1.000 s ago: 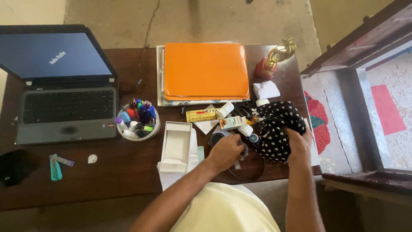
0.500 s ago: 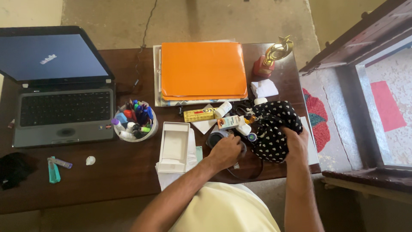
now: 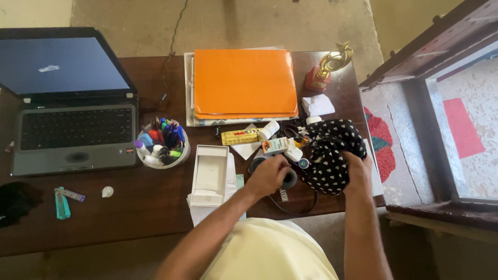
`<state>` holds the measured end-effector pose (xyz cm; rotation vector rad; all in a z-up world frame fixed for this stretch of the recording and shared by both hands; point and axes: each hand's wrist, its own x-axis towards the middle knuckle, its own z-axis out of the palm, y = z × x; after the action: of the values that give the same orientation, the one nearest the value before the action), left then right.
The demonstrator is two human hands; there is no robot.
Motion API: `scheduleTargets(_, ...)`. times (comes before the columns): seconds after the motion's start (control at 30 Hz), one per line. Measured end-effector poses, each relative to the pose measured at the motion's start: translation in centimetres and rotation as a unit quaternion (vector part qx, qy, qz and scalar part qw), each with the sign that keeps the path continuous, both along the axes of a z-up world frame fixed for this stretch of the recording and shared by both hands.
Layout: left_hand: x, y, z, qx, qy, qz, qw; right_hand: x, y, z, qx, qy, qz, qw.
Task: The person empties a small black and white patterned pouch onto a cluttered desk, then places the pouch into a drawer. The person handles various small items including a white box, a watch, and a small bottle, moving them around the desk surface.
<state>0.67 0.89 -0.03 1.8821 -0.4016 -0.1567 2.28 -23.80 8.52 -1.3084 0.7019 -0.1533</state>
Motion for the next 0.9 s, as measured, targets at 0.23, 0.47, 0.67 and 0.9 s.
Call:
scheduleTargets(0.23, -0.2, 4.3, 3.6, -0.281, 0.298, 0.202, 0.89, 0.8, 1.9, -0.4, 0.128, 0.043, 0.008, 0.991)
scheduleTargets(0.47, -1.0, 6.4, 3.5, -0.357, 0.299, 0.287, 0.837, -0.6, 12.3, -0.7, -0.03, 0.24, 0.199, 0.95)
scheduleTargets(0.67, -1.6, 7.9, 4.1, -0.335, 0.29, 0.302, 0.844, -0.8, 16.2, -3.0, -0.165, 0.057, 0.319, 0.931)
scheduleTargets(0.9, -1.2, 9.2, 3.0, -0.323, 0.264, 0.33, 0.847, -1.1, 18.6, -2.7, -0.074, 0.079, 0.247, 0.963)
